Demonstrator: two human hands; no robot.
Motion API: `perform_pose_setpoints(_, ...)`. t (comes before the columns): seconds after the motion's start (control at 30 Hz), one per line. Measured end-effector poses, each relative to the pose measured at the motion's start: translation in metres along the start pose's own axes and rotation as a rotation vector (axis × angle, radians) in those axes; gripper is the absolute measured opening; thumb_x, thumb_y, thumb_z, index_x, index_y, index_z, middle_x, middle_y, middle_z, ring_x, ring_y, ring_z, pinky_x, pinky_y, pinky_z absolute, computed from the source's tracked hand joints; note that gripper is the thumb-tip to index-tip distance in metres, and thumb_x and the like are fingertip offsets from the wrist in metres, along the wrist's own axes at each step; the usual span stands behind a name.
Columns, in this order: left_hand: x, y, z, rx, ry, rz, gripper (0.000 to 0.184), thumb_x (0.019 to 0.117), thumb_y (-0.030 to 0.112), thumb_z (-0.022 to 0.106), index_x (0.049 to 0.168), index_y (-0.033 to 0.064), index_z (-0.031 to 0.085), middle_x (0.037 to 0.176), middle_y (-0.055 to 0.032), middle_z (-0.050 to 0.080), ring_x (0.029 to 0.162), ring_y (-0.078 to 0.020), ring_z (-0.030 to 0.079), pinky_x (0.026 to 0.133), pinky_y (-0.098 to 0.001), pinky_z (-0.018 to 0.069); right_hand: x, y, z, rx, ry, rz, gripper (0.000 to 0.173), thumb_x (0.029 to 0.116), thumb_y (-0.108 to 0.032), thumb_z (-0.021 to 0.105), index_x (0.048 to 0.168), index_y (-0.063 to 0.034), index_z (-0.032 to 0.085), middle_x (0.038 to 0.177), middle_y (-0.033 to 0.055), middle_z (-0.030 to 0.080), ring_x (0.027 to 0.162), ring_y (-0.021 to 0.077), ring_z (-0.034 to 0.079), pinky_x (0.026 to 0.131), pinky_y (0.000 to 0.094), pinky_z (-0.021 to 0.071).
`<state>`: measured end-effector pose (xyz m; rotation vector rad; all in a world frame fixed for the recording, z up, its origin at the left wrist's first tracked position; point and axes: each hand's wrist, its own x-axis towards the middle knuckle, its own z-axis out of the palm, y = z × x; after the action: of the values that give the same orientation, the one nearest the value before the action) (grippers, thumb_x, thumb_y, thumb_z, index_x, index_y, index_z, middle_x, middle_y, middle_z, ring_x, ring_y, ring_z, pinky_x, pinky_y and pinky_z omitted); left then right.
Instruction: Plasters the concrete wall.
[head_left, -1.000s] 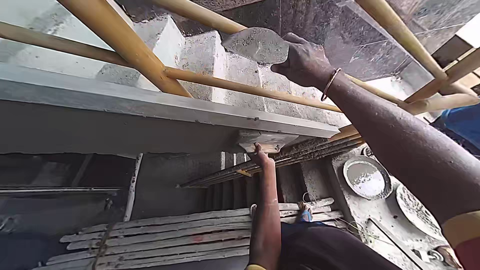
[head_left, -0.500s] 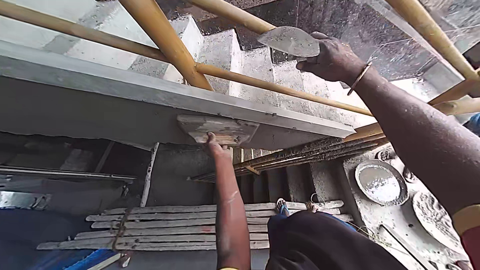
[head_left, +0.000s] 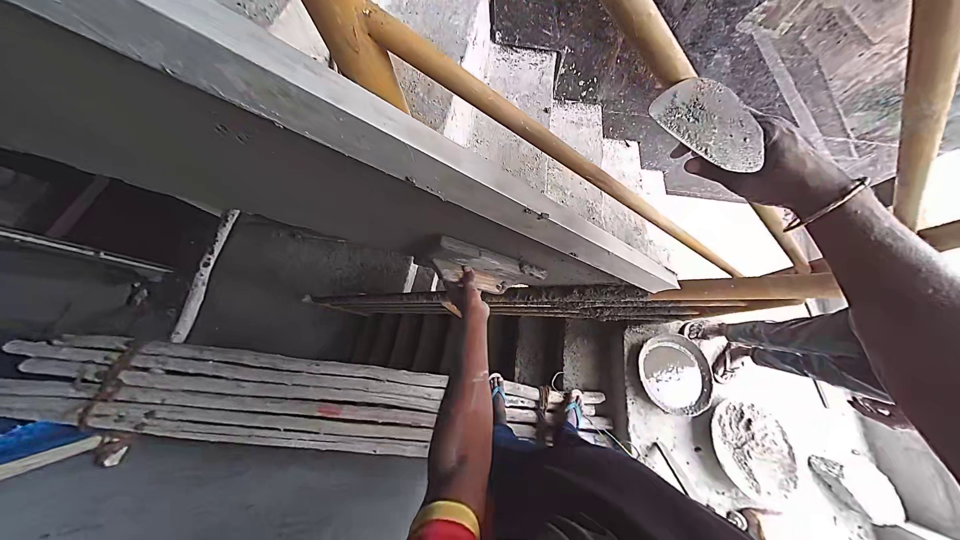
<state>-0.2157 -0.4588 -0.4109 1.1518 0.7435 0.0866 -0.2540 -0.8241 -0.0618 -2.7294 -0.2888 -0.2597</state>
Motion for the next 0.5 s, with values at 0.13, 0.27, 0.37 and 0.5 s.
perform_pose_setpoints(0.13,-0.046,-0.051,0.036,-0.042,-0.010,0.051,0.063,0.0988,0.006,0.065,0.154,0.0044,0.034,0.143,-0.0252,0.050,0.125,-0.0339,0.056,0.100,-0.0527,0.0524,0.001,0.004,-0.001,-0.004,-0.008,0.003,0.056,0.0899,-0.052,0.065,0.129,-0.0109,0.065,0.124,0.0166,0.069,0.116,0.0347,0.066,0.097,0.0642,0.0474)
perform_pose_setpoints(0.27,-0.087,-0.071,0.064,-0.071,0.013,0.075,0.063,0.0966,0.002,0.066,0.151,0.0020,0.035,0.140,-0.0259,0.051,0.124,-0.0338,0.056,0.099,-0.0515,0.0522,0.002,0.000,-0.004,-0.056,-0.034,0.073,0.062,0.0895,-0.054,0.066,0.133,-0.0103,0.060,0.124,0.0219,0.066,0.116,0.0439,0.064,0.090,0.0727,0.0453)
perform_pose_setpoints(0.37,-0.114,-0.078,0.081,-0.085,0.018,0.080,0.063,0.0965,0.002,0.066,0.151,0.0018,0.035,0.140,-0.0268,0.051,0.124,-0.0343,0.057,0.100,-0.0519,0.0520,0.004,0.003,-0.005,-0.063,-0.058,0.088,0.062,0.0900,-0.048,0.071,0.136,-0.0083,0.057,0.123,0.0227,0.066,0.114,0.0451,0.064,0.088,0.0729,0.0454)
perform_pose_setpoints(0.5,-0.135,-0.078,0.095,-0.114,0.026,0.066,0.063,0.0980,0.005,0.066,0.152,0.0033,0.033,0.143,-0.0265,0.050,0.125,-0.0361,0.056,0.099,-0.0549,0.0521,0.009,0.011,-0.002,-0.093,-0.077,0.103,0.060,0.0898,-0.054,0.069,0.127,-0.0087,0.059,0.119,0.0190,0.067,0.109,0.0414,0.066,0.086,0.0710,0.0474)
